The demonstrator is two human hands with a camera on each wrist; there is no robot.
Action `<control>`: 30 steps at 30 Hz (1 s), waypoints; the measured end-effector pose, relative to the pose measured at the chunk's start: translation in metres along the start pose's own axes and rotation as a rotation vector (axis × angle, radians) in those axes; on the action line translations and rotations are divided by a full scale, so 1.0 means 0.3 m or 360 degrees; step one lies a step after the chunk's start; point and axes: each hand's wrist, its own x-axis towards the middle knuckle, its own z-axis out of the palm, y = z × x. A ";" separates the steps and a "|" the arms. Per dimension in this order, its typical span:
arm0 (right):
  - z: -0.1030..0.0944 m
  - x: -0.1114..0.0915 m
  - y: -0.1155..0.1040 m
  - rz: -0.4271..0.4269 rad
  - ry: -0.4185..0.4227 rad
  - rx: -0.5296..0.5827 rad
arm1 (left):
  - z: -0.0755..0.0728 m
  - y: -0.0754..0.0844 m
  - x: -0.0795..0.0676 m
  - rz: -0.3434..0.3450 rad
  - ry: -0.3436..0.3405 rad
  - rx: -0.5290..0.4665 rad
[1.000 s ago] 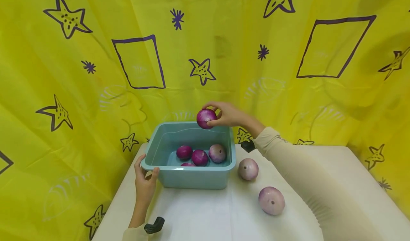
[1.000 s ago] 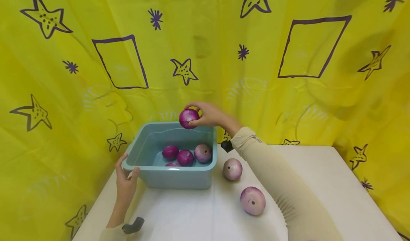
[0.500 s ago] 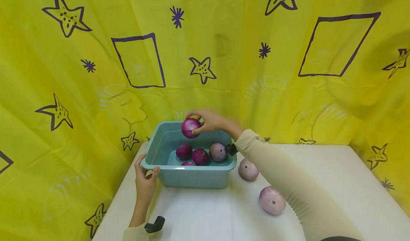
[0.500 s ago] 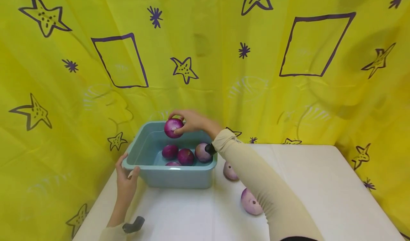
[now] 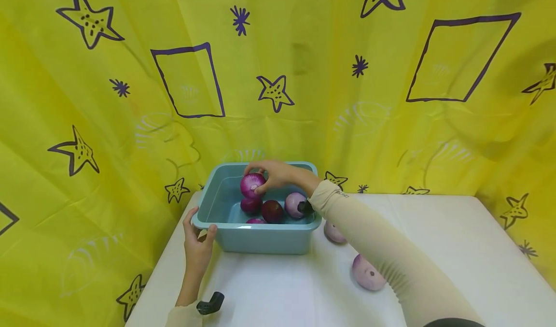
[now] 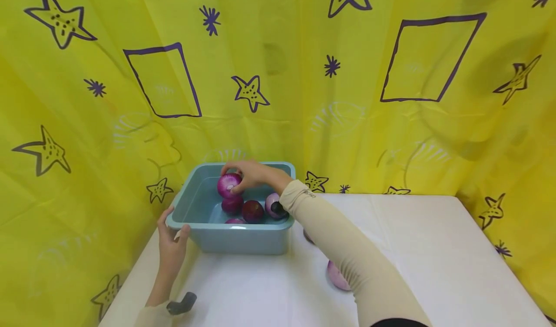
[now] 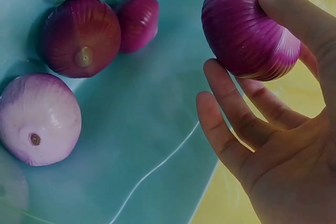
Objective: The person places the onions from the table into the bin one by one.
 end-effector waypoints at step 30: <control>-0.026 -0.076 -0.018 -0.0002 0.0014 0.0121 | 0.004 0.014 -0.003 -0.0030 -0.0003 0.0053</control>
